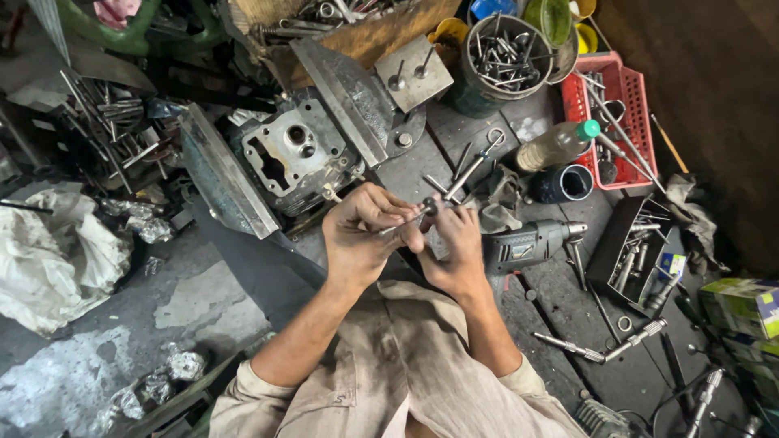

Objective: The person uses a power drill to work on a metal engine part clamped in a vise, then removes the part and wipes it with a cloth. The person also handles a small metal component and places it into the engine part.

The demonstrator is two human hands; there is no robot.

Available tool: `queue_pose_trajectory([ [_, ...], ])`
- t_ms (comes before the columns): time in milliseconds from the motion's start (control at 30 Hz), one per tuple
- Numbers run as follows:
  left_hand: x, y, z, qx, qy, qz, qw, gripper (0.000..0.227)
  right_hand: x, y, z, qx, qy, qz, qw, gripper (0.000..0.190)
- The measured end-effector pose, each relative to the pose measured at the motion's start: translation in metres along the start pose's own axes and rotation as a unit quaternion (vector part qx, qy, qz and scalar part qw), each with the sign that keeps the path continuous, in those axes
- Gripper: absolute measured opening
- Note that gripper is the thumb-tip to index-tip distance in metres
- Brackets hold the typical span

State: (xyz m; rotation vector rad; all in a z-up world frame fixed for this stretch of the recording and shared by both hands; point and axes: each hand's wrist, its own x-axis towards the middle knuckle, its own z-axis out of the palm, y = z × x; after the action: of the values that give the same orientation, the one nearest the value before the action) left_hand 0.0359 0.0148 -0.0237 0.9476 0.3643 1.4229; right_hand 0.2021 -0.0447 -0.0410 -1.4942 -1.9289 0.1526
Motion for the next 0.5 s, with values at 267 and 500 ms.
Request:
queue_pose_trajectory([
  [267,-0.008,-0.006,0.006,-0.013,-0.025,-0.052,0.998,0.026,-0.041,0.018,0.028,0.746,-0.035,0.134,0.651,0.111],
  [500,-0.004,-0.006,0.005,-0.053,0.003,-0.040,0.998,0.024,-0.050,0.040,0.033,0.381,-0.024,0.076,0.921,0.095],
])
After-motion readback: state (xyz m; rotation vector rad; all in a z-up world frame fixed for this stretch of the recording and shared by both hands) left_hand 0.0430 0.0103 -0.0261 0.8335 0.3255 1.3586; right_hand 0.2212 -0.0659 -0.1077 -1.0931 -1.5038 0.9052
